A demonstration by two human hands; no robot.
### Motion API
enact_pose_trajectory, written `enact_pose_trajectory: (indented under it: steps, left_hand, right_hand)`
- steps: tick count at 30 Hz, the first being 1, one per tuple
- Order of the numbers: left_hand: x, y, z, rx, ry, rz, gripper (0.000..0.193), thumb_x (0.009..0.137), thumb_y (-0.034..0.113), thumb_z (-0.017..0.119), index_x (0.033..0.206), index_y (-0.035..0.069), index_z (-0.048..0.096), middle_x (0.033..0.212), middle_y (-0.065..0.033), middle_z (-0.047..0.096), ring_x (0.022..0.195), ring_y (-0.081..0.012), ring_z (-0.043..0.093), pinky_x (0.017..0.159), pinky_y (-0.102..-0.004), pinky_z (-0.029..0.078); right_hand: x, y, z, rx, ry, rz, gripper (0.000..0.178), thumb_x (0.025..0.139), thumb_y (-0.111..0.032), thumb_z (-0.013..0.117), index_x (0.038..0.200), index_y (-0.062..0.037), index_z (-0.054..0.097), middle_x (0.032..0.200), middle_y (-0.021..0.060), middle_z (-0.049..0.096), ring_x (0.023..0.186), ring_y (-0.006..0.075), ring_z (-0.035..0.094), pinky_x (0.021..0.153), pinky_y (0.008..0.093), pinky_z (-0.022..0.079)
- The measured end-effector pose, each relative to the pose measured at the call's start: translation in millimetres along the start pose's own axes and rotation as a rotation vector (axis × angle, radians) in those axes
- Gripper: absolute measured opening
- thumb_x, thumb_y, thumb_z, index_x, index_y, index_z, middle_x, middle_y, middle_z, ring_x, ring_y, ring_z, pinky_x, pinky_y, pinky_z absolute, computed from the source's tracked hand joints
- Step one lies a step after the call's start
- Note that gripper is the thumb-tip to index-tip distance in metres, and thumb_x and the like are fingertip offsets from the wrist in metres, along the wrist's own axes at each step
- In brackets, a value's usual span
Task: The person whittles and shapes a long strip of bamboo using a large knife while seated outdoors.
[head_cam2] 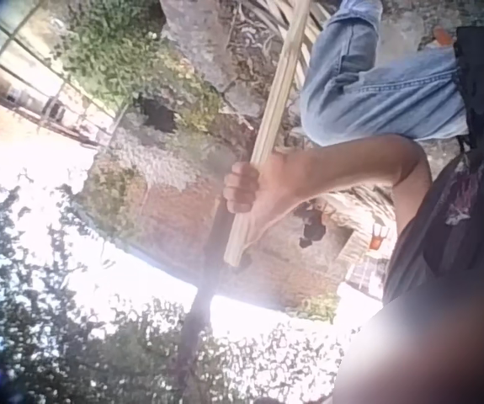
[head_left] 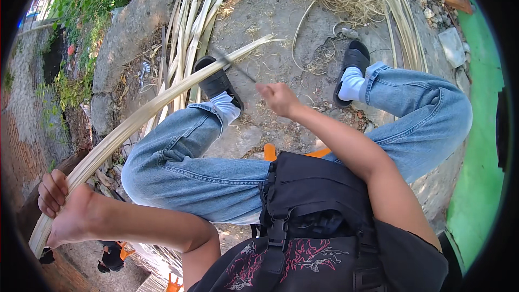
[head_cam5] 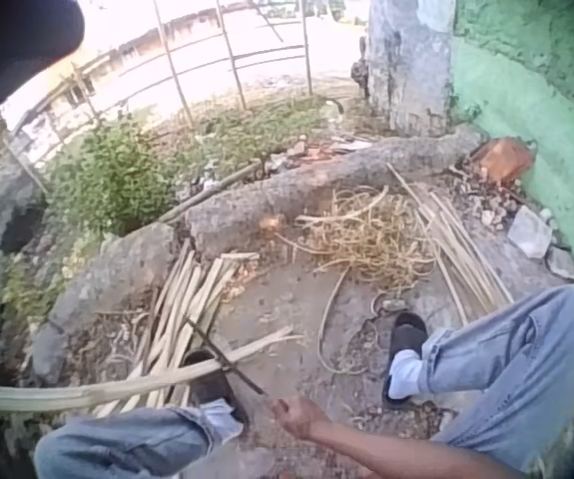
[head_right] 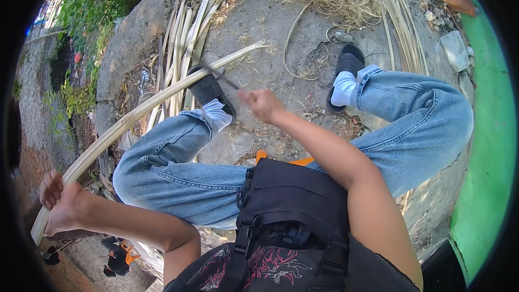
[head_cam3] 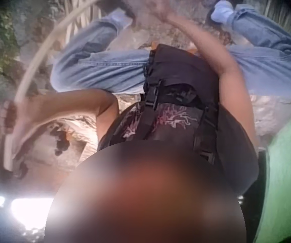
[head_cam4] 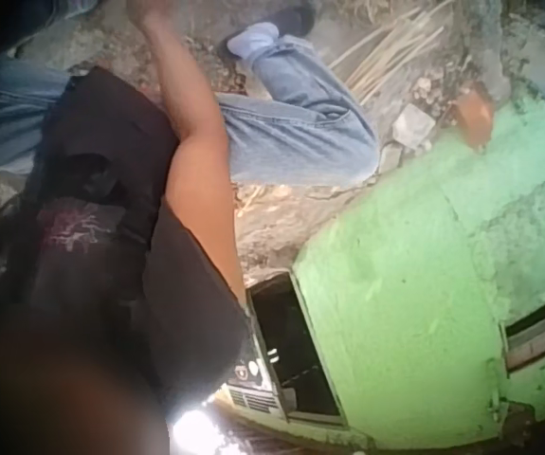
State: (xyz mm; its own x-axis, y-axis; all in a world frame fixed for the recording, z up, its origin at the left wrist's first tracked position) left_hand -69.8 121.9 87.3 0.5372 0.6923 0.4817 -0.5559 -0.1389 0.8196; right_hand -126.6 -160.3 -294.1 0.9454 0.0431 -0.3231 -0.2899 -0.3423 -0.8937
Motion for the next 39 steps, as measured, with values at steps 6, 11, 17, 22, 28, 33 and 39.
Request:
enact_pose_trajectory:
  steps: [6,11,17,22,28,33,39]
  left_hand:
    - [-2,0,-8,-0.04,-0.007,0.021,0.054,0.085,0.062,0.019,0.058,0.015,0.018,0.054,-0.0003,0.015,0.049,-0.0128,0.015,0.046,-0.0283,0.014]
    - [20,-2,-24,-0.157,-0.14,-0.11,0.066,0.08,0.076,0.004,0.055,0.016,0.017,0.051,-0.0002,0.014,0.048,-0.0132,0.015,0.046,-0.0288,0.014]
    - [18,-4,-27,-0.175,-0.131,-0.079,0.067,0.078,0.078,0.006,0.055,0.016,0.018,0.052,-0.0004,0.016,0.048,-0.013,0.017,0.046,-0.0286,0.015]
    - [6,-2,-17,-0.353,-0.41,-0.131,0.054,0.083,0.062,0.029,0.056,0.016,0.02,0.053,0.0006,0.018,0.049,-0.0116,0.017,0.047,-0.0278,0.014]
    - [-10,14,-7,-0.602,-0.62,-0.219,0.034,0.069,0.034,0.046,0.055,0.016,0.021,0.05,0.0025,0.019,0.044,-0.0101,0.019,0.046,-0.0266,0.015]
    - [10,-12,-17,-0.268,-0.354,-0.06,0.039,0.073,0.042,0.045,0.055,0.017,0.022,0.051,0.0017,0.019,0.046,-0.0104,0.019,0.046,-0.0271,0.014]
    - [2,11,-16,-0.243,-0.376,-0.084,0.042,0.076,0.047,0.042,0.055,0.017,0.021,0.053,0.0009,0.019,0.047,-0.0105,0.018,0.047,-0.027,0.014]
  right_hand:
    - [16,-21,0,-0.084,-0.067,0.286,0.076,0.087,-0.064,0.035,0.06,0.0037,0.057,0.055,0.0213,0.055,0.058,0.0366,0.059,0.057,0.0443,0.043]
    - [5,-38,4,-0.053,-0.113,-0.133,0.076,0.087,-0.063,0.037,0.063,0.0045,0.059,0.058,0.0229,0.058,0.06,0.0371,0.06,0.059,0.0451,0.044]
    - [24,59,-25,-0.244,0.156,0.441,0.077,0.088,-0.063,0.038,0.054,0.0042,0.054,0.051,0.0176,0.052,0.052,0.0284,0.055,0.055,0.0431,0.043]
    - [5,-88,-6,0.104,-0.19,0.183,0.075,0.089,-0.061,0.037,0.057,0.0045,0.056,0.056,0.0215,0.056,0.053,0.0297,0.054,0.053,0.0406,0.04]
    - [-19,-124,-11,0.125,-0.274,-0.233,0.07,0.09,-0.059,0.039,0.056,0.0004,0.056,0.049,0.0138,0.051,0.045,0.0221,0.048,0.048,0.0376,0.037]
    - [-7,-94,0,0.152,-0.221,0.06,0.069,0.091,-0.057,0.04,0.055,0.0003,0.057,0.048,0.0136,0.051,0.045,0.0222,0.048,0.048,0.037,0.038]
    - [-38,-169,-9,0.085,-0.291,-0.287,0.07,0.089,-0.057,0.042,0.05,0.0001,0.051,0.046,0.019,0.048,0.043,0.0309,0.049,0.05,0.0408,0.04]
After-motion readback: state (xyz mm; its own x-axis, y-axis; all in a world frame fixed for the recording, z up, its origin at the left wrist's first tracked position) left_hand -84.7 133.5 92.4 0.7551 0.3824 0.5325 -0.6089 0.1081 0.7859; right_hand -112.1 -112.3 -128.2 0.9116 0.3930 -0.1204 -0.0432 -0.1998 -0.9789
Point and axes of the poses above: each hand's wrist, its own x-axis towards the middle knuckle, its own z-axis out of the palm, y = z × x, the point moved 1 cm from there along x, towards the middle knuckle
